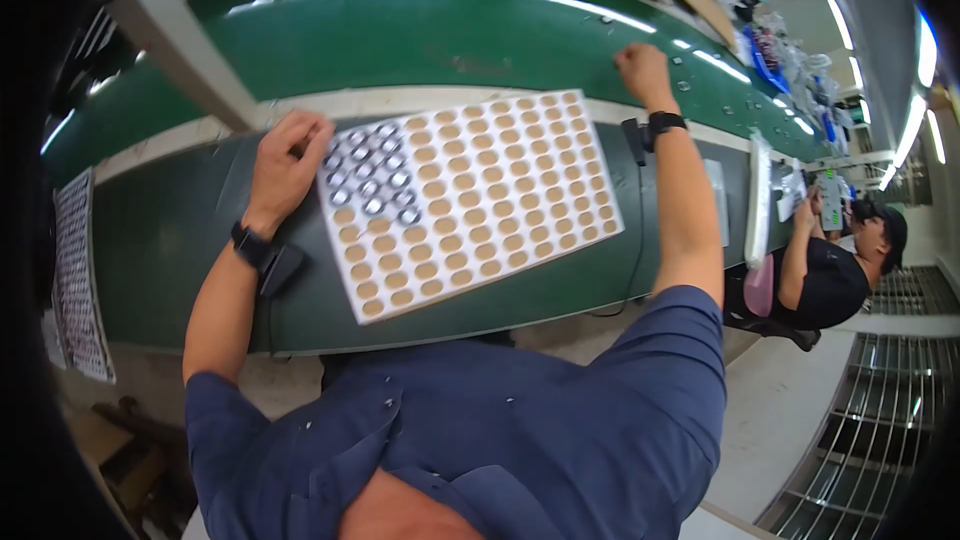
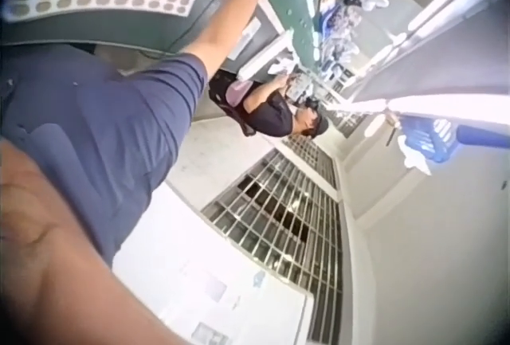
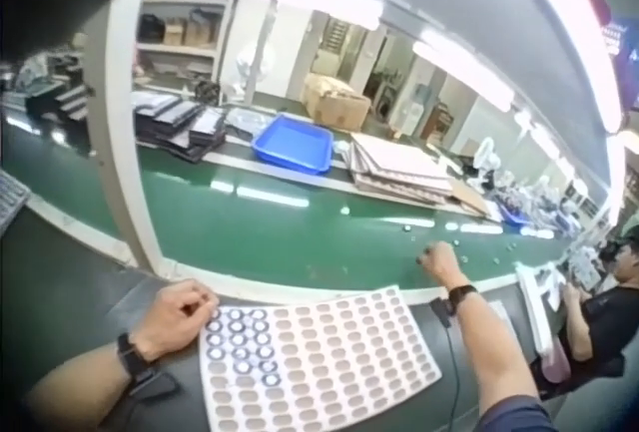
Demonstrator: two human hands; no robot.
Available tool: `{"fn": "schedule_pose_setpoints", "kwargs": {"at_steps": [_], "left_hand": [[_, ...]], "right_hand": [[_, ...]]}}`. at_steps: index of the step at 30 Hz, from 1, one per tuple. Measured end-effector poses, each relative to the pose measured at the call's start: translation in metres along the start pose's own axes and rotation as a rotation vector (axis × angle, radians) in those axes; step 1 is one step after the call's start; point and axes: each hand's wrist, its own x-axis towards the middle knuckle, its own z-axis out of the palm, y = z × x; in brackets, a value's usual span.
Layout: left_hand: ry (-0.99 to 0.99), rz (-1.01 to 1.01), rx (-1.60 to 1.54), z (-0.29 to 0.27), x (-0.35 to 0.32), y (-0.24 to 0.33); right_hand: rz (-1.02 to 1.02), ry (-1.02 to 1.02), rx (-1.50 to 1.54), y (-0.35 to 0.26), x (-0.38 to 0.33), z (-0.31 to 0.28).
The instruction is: The person picks up small black rings from the table and presses them onto the adhesive circles on a sheet, one at a time. After filling the sheet, they set it aside and continue the process with a new adhesive sheet.
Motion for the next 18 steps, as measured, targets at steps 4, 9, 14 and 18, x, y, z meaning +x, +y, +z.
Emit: {"fn": "schedule_pose_setpoints", "kwargs": {"at_steps": [4, 9, 14, 18], "left_hand": [[0.005, -0.008, -0.010, 0.001, 0.006, 0.005], [-0.013, 0.093, 0.012, -0.013, -0.005, 0.039], [-0.151, 0.105, 0.019, -0.027, -0.054, 0.074], [-0.182, 0.079, 0.060, -0.023, -0.078, 0.070]], "right_hand": [[0.186, -0.074, 1.322, -0.106, -0.052, -0.051], [0.006, -0.466, 1.550, -0.249, -0.156, -0.095], [0.106, -0.418, 1.345, -0.334, -0.208, -0.115], [0.105, -0.161, 1.158, -0.371, -0.214, -0.100]]}}
